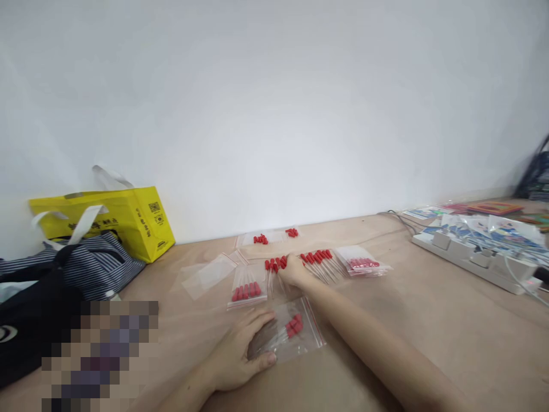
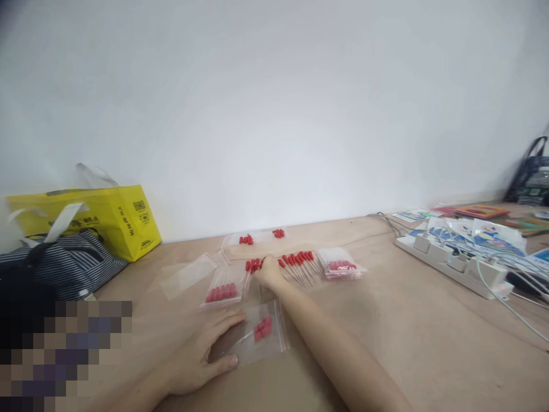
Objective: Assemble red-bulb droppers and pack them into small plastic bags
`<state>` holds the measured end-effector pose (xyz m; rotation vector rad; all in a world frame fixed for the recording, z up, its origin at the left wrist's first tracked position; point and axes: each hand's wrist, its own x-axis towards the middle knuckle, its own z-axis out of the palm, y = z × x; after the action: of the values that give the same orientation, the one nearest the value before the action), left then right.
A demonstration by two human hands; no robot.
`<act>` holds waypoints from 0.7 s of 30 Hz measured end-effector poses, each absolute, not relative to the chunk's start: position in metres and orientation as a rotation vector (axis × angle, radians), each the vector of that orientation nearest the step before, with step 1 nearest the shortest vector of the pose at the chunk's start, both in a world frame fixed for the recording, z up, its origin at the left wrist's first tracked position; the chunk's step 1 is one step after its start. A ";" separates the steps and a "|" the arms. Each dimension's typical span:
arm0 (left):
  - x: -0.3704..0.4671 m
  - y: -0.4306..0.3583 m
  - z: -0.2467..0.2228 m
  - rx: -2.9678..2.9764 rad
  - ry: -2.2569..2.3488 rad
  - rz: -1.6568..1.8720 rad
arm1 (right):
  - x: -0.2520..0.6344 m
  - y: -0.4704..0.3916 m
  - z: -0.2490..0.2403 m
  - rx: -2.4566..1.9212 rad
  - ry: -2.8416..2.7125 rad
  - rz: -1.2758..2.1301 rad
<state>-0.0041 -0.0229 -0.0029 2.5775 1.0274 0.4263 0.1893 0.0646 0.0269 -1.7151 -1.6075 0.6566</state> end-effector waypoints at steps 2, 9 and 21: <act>-0.005 -0.022 -0.004 2.568 1.035 0.436 | 0.202 0.056 0.027 -1.667 -1.603 0.671; -0.006 -0.022 -0.004 2.552 1.048 0.429 | 0.260 0.008 0.010 -1.183 -1.322 0.936; -0.004 -0.021 -0.005 2.572 1.067 0.424 | 0.243 -0.023 -0.012 -0.957 -0.855 1.234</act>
<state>-0.0036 -0.0207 -0.0052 2.5716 1.0670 0.4243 0.2435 -0.0227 -0.0120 -0.9568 -0.8549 1.2342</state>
